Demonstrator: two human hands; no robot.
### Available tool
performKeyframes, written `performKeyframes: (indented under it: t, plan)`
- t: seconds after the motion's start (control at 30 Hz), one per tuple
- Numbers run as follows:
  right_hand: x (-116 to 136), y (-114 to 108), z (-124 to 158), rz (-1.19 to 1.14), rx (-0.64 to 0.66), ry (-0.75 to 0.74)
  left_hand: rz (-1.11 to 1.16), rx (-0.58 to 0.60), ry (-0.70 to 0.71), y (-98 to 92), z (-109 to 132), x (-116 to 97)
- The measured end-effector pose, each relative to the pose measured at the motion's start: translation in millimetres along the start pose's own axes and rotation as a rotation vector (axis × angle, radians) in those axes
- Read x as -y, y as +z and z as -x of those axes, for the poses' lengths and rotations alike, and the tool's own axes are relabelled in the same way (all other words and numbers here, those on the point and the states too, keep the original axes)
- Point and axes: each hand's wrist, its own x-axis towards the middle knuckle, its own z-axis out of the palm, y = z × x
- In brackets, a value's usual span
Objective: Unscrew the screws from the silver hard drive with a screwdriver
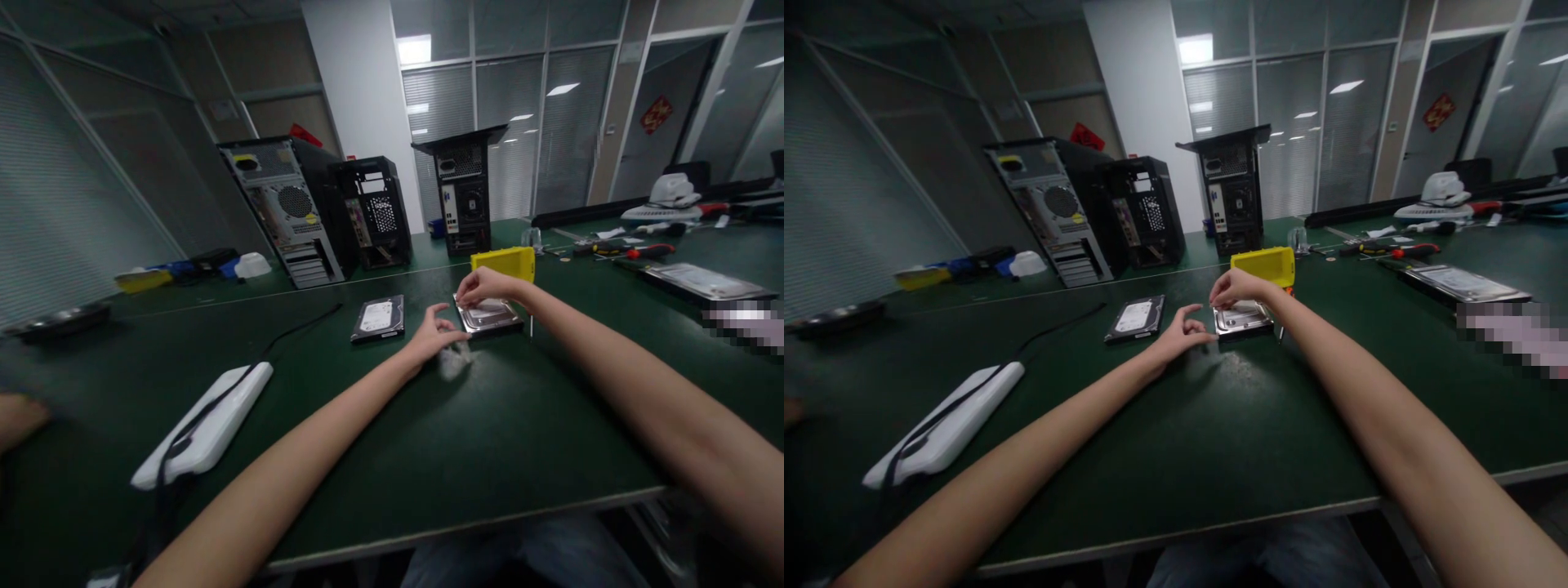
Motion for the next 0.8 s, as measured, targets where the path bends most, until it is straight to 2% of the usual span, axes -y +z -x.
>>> performKeyframes:
  t: [0.07,0.17,0.27,0.53,0.63,0.8]
  plan:
    - [-5,1,2,0.031,-0.03,-0.007,0.05,-0.055,-0.047,-7.5,-4,0]
    - [-9,1,8,0.09,-0.096,-0.02,-0.008,-0.126,-0.074,-18.2,-14,2]
    - [-9,6,12,0.154,-0.164,-0.048,-0.043,-0.11,-0.048,-22.7,-28,4]
    - [-13,37,19,0.354,-0.361,-0.236,-0.158,-0.23,0.134,-6.4,-60,12]
    - [-14,38,20,0.459,-0.368,-0.277,-0.152,-0.263,0.16,-1.7,-61,19]
    - [-13,36,19,0.522,-0.368,-0.254,-0.112,-0.292,0.173,-2.0,-59,27]
